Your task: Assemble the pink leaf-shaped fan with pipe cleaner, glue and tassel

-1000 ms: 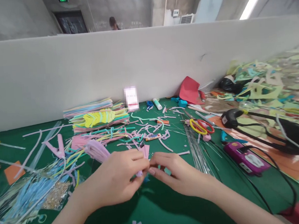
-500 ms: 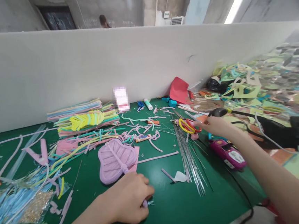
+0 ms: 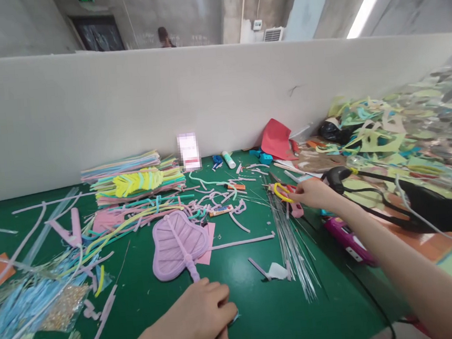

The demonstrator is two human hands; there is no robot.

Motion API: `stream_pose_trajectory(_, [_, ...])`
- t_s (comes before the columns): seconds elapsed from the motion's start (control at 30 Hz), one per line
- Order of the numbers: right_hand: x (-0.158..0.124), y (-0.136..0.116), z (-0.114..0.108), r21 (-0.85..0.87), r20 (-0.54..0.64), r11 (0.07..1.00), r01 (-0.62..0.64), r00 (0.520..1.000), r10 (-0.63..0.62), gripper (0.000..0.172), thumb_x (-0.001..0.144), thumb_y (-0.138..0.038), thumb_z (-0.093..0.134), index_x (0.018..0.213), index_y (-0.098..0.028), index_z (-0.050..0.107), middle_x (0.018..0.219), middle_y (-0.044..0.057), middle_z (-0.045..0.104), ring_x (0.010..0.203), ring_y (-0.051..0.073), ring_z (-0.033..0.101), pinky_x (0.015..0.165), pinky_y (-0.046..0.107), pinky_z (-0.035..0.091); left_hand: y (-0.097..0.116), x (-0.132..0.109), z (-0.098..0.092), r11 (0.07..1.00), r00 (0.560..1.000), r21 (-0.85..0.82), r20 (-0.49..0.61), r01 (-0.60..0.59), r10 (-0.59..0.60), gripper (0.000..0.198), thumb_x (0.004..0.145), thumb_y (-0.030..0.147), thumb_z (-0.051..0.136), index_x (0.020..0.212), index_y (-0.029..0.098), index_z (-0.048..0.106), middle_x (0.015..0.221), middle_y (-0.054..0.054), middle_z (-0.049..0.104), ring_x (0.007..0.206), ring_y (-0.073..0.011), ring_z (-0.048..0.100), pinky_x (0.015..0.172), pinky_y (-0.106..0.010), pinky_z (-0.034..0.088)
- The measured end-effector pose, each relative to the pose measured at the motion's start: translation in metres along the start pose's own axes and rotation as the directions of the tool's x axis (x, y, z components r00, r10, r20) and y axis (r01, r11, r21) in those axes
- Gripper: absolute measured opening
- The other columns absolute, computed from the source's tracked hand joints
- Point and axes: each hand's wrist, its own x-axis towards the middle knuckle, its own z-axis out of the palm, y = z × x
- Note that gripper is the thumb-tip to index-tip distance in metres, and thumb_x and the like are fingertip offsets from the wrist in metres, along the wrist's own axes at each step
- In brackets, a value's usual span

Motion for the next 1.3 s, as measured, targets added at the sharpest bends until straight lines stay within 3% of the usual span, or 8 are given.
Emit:
stream_pose_trajectory(0.37, [-0.065,-0.101,0.034,0.085,-0.084,0.990,0.114,0.991,-0.107,0.035,0.086,-0.041,0.050,0.066,-0.016,0.064,0.068,0.010,0.067,0.071,0.023,0.065,0.058,0.028,0.037,-0.003,-0.005,0.012,1.000,0.943,-0.016,-0.331,-0.027,0.020,0.010,0.072,0.014,0.047,0.071,0.021,0.040,0.066,0.001,0.046,0.052,-0.0133,0.040,0.050,-0.029,0.027])
stream_pose_trajectory(0.6, [-0.037,-0.038,0.021,0.002,-0.108,0.982,-0.190,0.976,0.189,0.049,0.089,-0.050,0.043,0.084,-0.008,0.068,0.087,0.026,0.068,0.080,0.035,0.067,0.061,0.036,0.042,-0.003,-0.003,0.017,0.998,0.936,0.046,-0.348,-0.031,0.046,0.010,0.075,0.014,0.046,0.071,0.021,0.040,0.066,0.000,0.047,0.052,-0.0132,0.041,0.050,-0.029,0.028])
stream_pose_trajectory(0.7, [-0.027,-0.019,0.024,0.009,-0.056,0.984,-0.177,0.983,0.177,0.042,0.081,-0.050,0.056,0.076,-0.011,0.069,0.077,0.020,0.070,0.077,0.032,0.068,0.058,0.032,0.040,-0.002,-0.002,0.017,0.999,0.948,0.041,-0.317,-0.018,0.030,0.010,0.074,0.014,0.047,0.071,0.021,0.040,0.066,0.000,0.046,0.052,-0.0130,0.042,0.049,-0.029,0.028])
stream_pose_trajectory(0.83, [-0.030,-0.017,0.027,0.074,-0.103,0.981,-0.181,0.977,0.188,0.035,0.085,-0.038,0.049,0.068,-0.013,0.066,0.075,0.019,0.071,0.074,0.029,0.068,0.057,0.030,0.039,-0.003,-0.002,0.018,0.999,0.951,0.031,-0.307,-0.013,0.022,0.010,0.073,0.014,0.048,0.072,0.021,0.041,0.067,0.001,0.046,0.053,-0.0127,0.041,0.049,-0.028,0.028])
stream_pose_trajectory(1.03, [-0.062,-0.043,0.019,0.329,-0.247,0.918,-0.220,0.918,0.309,0.044,0.088,-0.045,0.046,0.110,-0.008,0.053,0.081,0.016,0.069,0.070,0.027,0.066,0.058,0.031,0.043,-0.002,-0.003,0.017,0.999,0.970,0.036,-0.243,-0.011,0.020,0.010,0.074,0.015,0.050,0.071,0.020,0.042,0.069,0.000,0.048,0.059,-0.0132,0.043,0.052,-0.029,0.029])
stream_pose_trajectory(1.13, [-0.084,-0.080,0.027,0.874,-0.042,0.485,-0.028,0.990,0.133,0.046,0.081,-0.052,0.058,0.109,-0.017,0.050,0.065,0.001,0.061,0.048,0.016,0.055,0.047,0.027,0.040,-0.001,-0.005,0.017,0.999,0.978,0.046,-0.209,-0.005,0.015,0.009,0.074,0.015,0.050,0.071,0.020,0.043,0.069,0.000,0.049,0.059,-0.0134,0.043,0.052,-0.030,0.029])
stream_pose_trajectory(1.2, [-0.096,-0.108,0.037,0.977,0.052,0.213,-0.029,0.993,-0.102,0.042,0.077,-0.055,0.064,0.096,-0.018,0.055,0.063,-0.003,0.055,0.048,0.012,0.051,0.048,0.025,0.041,-0.001,-0.006,0.018,0.999,0.981,0.052,-0.193,0.003,0.007,0.008,0.074,0.016,0.050,0.071,0.020,0.044,0.070,0.000,0.049,0.059,-0.0135,0.044,0.053,-0.030,0.029])
stream_pose_trajectory(1.3, [-0.108,-0.138,0.051,0.992,0.119,-0.027,-0.127,0.971,-0.210,0.042,0.070,-0.054,0.072,0.086,-0.018,0.058,0.073,-0.001,0.060,0.060,0.011,0.059,0.059,0.025,0.050,-0.002,-0.009,0.019,0.999,0.984,0.051,-0.176,0.013,-0.003,0.006,0.074,0.016,0.050,0.072,0.020,0.046,0.070,0.000,0.050,0.059,-0.0138,0.044,0.054,-0.030,0.030])
